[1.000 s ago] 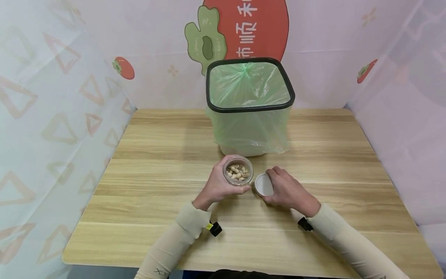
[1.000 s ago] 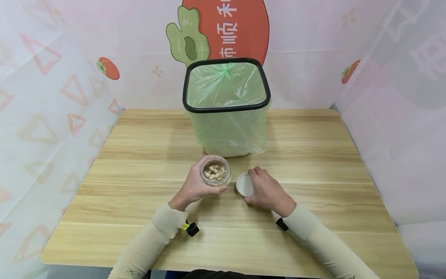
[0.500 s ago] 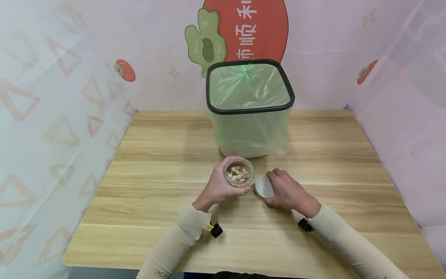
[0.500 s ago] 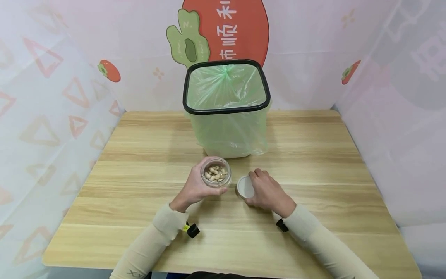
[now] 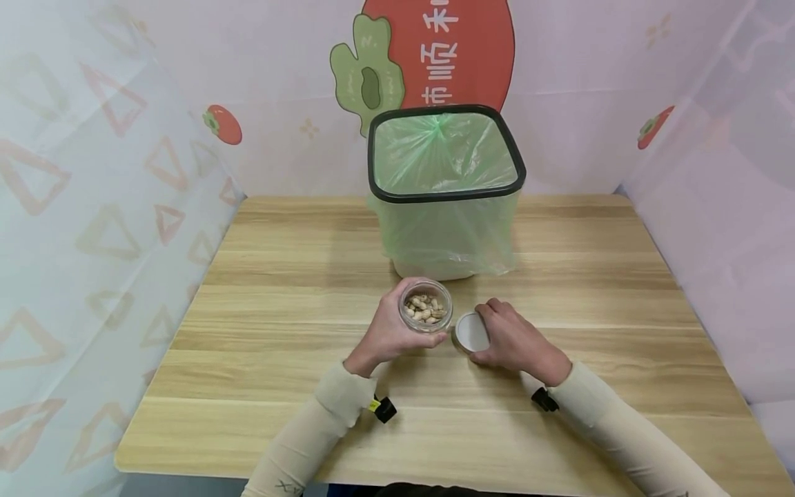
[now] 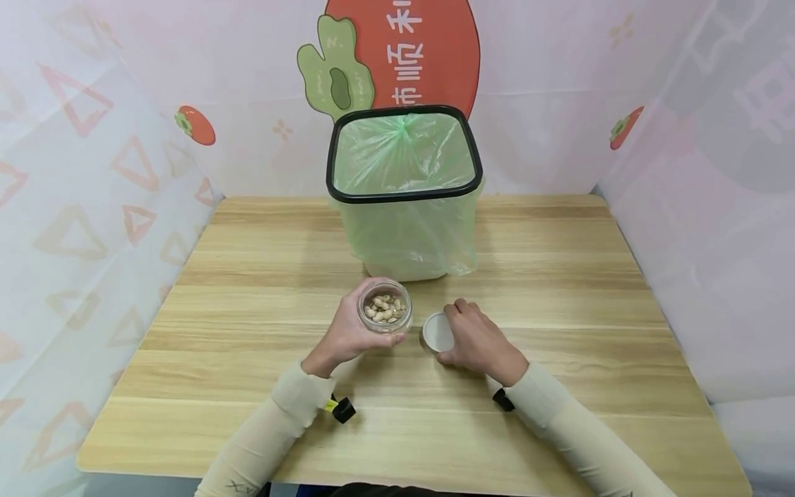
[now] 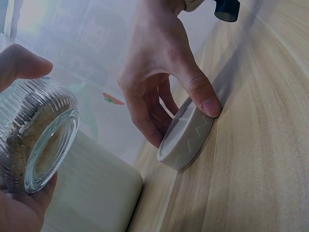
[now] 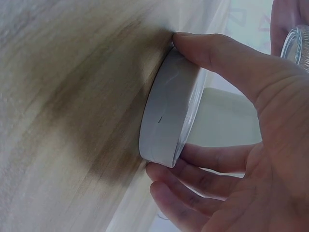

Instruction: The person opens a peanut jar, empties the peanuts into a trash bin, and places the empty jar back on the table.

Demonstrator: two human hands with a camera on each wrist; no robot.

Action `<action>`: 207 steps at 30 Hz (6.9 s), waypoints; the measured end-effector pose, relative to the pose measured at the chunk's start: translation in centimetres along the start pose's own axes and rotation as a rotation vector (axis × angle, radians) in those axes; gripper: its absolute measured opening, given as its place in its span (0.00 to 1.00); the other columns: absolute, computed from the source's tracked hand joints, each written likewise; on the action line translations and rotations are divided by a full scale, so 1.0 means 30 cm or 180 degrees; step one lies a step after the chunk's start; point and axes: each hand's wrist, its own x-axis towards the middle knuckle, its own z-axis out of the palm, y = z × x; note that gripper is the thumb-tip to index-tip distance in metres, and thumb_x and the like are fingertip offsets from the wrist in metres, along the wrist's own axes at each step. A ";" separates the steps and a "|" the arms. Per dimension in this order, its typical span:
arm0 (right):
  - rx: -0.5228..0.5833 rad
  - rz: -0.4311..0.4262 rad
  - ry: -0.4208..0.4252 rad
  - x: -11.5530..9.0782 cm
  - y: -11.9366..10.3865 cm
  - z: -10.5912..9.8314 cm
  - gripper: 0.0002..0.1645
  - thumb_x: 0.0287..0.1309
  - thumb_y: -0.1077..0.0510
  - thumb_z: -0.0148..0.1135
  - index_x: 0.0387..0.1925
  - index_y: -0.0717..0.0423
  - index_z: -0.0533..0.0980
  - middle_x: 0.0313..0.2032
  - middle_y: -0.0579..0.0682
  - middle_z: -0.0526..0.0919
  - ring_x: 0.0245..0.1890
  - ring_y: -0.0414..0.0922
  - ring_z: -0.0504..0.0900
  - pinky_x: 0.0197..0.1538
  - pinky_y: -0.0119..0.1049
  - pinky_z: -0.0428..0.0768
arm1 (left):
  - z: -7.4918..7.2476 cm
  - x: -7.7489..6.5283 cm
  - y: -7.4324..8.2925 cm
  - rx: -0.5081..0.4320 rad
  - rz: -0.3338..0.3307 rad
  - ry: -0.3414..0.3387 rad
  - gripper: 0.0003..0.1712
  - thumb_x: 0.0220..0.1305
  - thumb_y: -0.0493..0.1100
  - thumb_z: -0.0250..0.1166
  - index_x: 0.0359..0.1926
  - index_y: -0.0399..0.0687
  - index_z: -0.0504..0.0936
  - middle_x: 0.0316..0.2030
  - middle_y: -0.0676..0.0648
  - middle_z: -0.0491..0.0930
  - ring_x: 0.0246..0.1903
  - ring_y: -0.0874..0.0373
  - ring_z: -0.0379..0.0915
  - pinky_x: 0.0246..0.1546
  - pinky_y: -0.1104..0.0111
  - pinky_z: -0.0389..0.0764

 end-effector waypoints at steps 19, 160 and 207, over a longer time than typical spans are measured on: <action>0.0068 0.0009 0.0039 -0.007 -0.014 -0.013 0.55 0.43 0.41 0.85 0.64 0.72 0.74 0.55 0.65 0.81 0.52 0.58 0.82 0.50 0.50 0.87 | -0.017 -0.001 -0.003 0.0001 0.0071 0.0041 0.44 0.41 0.33 0.85 0.62 0.52 0.79 0.56 0.48 0.85 0.57 0.52 0.81 0.66 0.67 0.78; 0.0393 0.1552 0.0610 0.466 0.005 -0.757 0.25 0.69 0.51 0.56 0.15 0.57 0.76 0.15 0.46 0.74 0.26 0.50 0.75 0.27 0.39 0.73 | -0.504 0.528 0.492 0.1082 0.0273 0.1545 0.36 0.45 0.42 0.82 0.58 0.43 0.80 0.47 0.53 0.84 0.49 0.59 0.80 0.52 0.71 0.82; 0.0390 0.1520 0.0663 0.469 -0.004 -0.761 0.25 0.67 0.51 0.57 0.15 0.57 0.77 0.16 0.47 0.76 0.26 0.51 0.76 0.26 0.40 0.74 | -0.402 0.592 0.622 0.3581 0.1010 0.0859 0.38 0.47 0.41 0.71 0.64 0.40 0.77 0.50 0.41 0.83 0.48 0.46 0.78 0.52 0.53 0.85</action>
